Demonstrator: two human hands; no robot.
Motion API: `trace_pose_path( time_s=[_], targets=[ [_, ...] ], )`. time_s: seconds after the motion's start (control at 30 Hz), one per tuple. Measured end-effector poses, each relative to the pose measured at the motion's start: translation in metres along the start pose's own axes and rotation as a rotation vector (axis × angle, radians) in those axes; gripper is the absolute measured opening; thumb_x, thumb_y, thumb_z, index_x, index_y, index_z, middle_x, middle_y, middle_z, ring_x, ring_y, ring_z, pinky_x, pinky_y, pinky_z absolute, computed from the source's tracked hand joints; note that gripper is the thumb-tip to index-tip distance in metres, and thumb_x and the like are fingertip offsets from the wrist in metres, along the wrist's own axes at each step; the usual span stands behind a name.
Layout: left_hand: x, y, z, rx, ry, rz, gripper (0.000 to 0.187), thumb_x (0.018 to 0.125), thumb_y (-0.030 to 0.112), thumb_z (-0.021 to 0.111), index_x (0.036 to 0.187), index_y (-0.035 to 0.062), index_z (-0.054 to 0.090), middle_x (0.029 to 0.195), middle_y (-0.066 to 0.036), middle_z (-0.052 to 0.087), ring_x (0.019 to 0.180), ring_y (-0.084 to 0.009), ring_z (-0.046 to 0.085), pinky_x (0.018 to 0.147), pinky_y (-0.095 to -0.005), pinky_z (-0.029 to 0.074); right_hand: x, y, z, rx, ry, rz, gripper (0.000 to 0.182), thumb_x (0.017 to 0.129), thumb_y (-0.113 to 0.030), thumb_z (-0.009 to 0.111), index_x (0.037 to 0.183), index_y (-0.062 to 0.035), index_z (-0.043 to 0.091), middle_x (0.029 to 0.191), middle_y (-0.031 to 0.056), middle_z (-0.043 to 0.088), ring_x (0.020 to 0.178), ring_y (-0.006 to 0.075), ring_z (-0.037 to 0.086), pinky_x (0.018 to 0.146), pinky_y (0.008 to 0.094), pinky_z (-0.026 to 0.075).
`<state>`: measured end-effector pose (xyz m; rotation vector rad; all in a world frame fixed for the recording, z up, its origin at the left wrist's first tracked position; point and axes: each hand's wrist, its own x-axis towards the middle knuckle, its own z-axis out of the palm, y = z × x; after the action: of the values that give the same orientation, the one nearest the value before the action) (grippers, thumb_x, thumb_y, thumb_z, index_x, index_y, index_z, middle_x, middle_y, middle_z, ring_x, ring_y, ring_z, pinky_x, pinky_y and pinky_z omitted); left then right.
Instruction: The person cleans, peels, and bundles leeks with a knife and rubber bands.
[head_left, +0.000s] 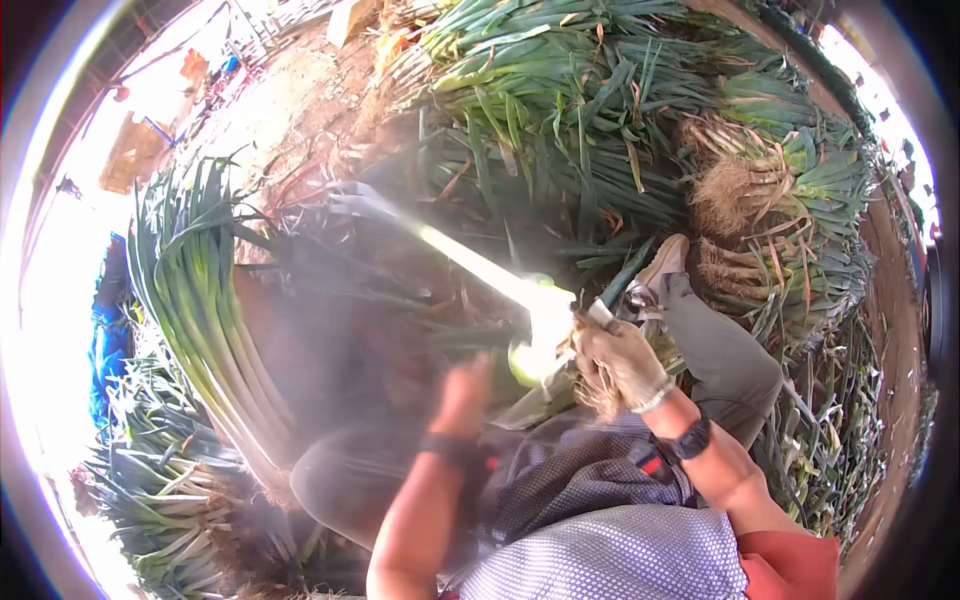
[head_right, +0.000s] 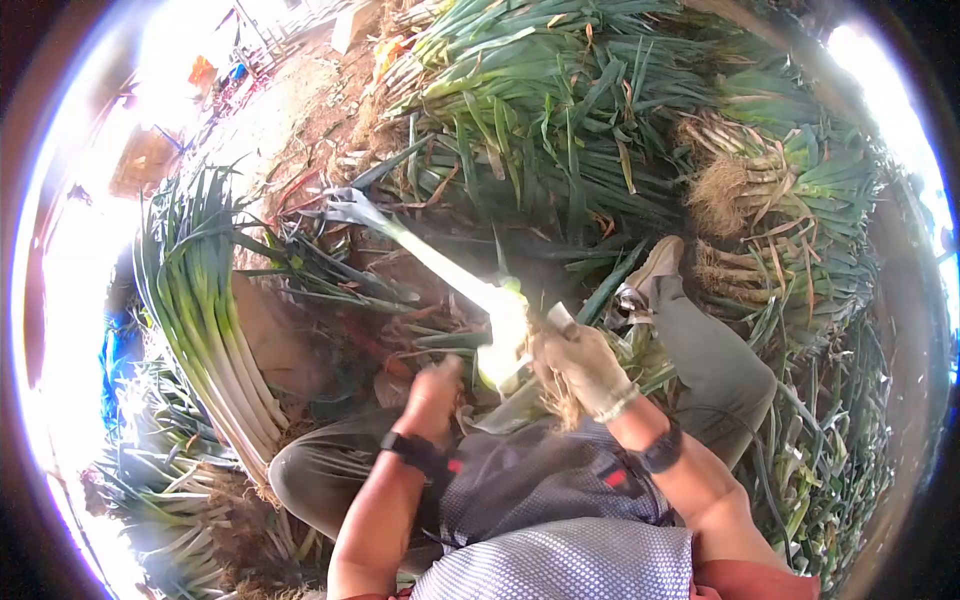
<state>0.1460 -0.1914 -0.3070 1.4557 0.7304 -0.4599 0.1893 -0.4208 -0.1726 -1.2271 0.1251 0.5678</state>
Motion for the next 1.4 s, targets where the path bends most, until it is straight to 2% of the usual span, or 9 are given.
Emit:
trace_pose_path(
  time_s=[0.1, 0.23, 0.3, 0.4, 0.5, 0.63, 0.9, 1.3, 1.4],
  targets=[
    [-0.009, 0.101, -0.037, -0.635, -0.046, 0.154, 0.064, 0.087, 0.043, 0.051, 0.121, -0.0098, 0.037, 0.115, -0.02, 0.049, 0.092, -0.0262, 0.055, 0.076, -0.0344, 0.048, -0.045, -0.042, 0.021, -0.055, -0.091, -0.038, 0.016, 0.076, -0.013, 0.055, 0.085, 0.0005, 0.058, 0.06, 0.0029, 0.053, 0.049, 0.0099, 0.047, 0.047, 0.021, 0.039],
    [-0.031, 0.196, -0.063, -1.106, -0.368, 0.451, 0.05, 0.086, 0.036, 0.056, 0.109, -0.0055, 0.04, 0.098, -0.016, 0.048, 0.088, -0.026, 0.054, 0.075, -0.0336, 0.05, -0.075, -0.033, 0.015, 0.003, -0.128, 0.033, 0.027, 0.077, -0.016, 0.058, 0.096, 0.0016, 0.057, 0.073, 0.0052, 0.058, 0.063, 0.016, 0.057, 0.058, 0.0264, 0.047],
    [-0.041, 0.22, -0.083, -0.939, -0.111, 0.53, 0.039, 0.085, 0.03, 0.059, 0.102, -0.0016, 0.044, 0.084, -0.011, 0.051, 0.074, -0.02, 0.054, 0.065, -0.0307, 0.049, -0.072, -0.017, 0.004, 0.075, -0.113, 0.085, 0.031, 0.077, -0.018, 0.059, 0.1, 0.0021, 0.057, 0.079, 0.0061, 0.061, 0.07, 0.0182, 0.06, 0.063, 0.0287, 0.05],
    [-0.068, 0.229, -0.088, -0.971, -0.015, 0.608, 0.021, 0.082, 0.022, 0.062, 0.079, 0.0088, 0.046, 0.062, -0.001, 0.046, 0.054, -0.0123, 0.045, 0.051, -0.0239, 0.041, -0.059, -0.059, 0.041, -1.147, -0.118, 0.054, 0.042, 0.079, -0.02, 0.059, 0.117, -0.0064, 0.048, 0.113, 0.0152, 0.052, 0.104, 0.0228, 0.052, 0.085, 0.0362, 0.045],
    [-0.071, 0.224, -0.104, -1.088, 0.082, 0.626, 0.014, 0.083, 0.018, 0.059, 0.08, 0.0114, 0.046, 0.066, 0.001, 0.045, 0.056, -0.0096, 0.044, 0.05, -0.0233, 0.039, -0.028, -0.032, 0.033, -1.359, -0.047, -1.047, 0.07, 0.058, -0.015, 0.074, 0.121, -0.0079, 0.043, 0.11, 0.0161, 0.049, 0.096, 0.0317, 0.056, 0.078, 0.0364, 0.049],
    [-0.076, 0.226, -0.113, -1.023, 0.194, 0.741, 0.014, 0.08, 0.014, 0.059, 0.079, 0.0104, 0.045, 0.065, 0.001, 0.043, 0.054, -0.0093, 0.041, 0.049, -0.0236, 0.037, 0.012, -0.02, 0.06, -1.224, 0.04, -1.269, 0.062, 0.054, -0.013, 0.076, 0.111, -0.0078, 0.054, 0.106, 0.014, 0.052, 0.09, 0.0305, 0.056, 0.074, 0.0367, 0.049],
    [-0.073, 0.215, -0.145, -0.934, 0.462, 0.784, 0.018, 0.077, 0.023, 0.061, 0.075, 0.0127, 0.046, 0.063, 0.003, 0.042, 0.055, -0.008, 0.038, 0.049, -0.0232, 0.035, 0.01, -0.034, 0.077, -1.219, -0.503, -1.084, 0.029, 0.068, -0.005, 0.063, 0.097, -0.0049, 0.06, 0.083, 0.0074, 0.058, 0.068, 0.0221, 0.06, 0.057, 0.0318, 0.052],
    [-0.055, 0.203, -0.152, -1.037, 0.371, 0.707, 0.012, 0.079, 0.014, 0.054, 0.077, 0.0083, 0.044, 0.065, -0.001, 0.04, 0.051, -0.0133, 0.038, 0.047, -0.0276, 0.034, -0.081, -0.044, 0.019, -1.144, -0.269, -0.86, 0.029, 0.061, 0.005, 0.067, 0.087, -0.0085, 0.063, 0.08, 0.0073, 0.063, 0.069, 0.0231, 0.063, 0.059, 0.0308, 0.051],
    [-0.063, 0.199, -0.178, -0.81, 0.692, 0.742, 0.011, 0.081, 0.017, 0.051, 0.082, 0.0065, 0.047, 0.068, -0.002, 0.041, 0.058, -0.0146, 0.042, 0.054, -0.0272, 0.039, -0.105, -0.03, -0.038, -1.119, -0.119, -0.527, 0.021, 0.07, -0.007, 0.066, 0.091, -0.0088, 0.063, 0.081, 0.0066, 0.063, 0.068, 0.023, 0.062, 0.06, 0.0318, 0.051]
  ],
)
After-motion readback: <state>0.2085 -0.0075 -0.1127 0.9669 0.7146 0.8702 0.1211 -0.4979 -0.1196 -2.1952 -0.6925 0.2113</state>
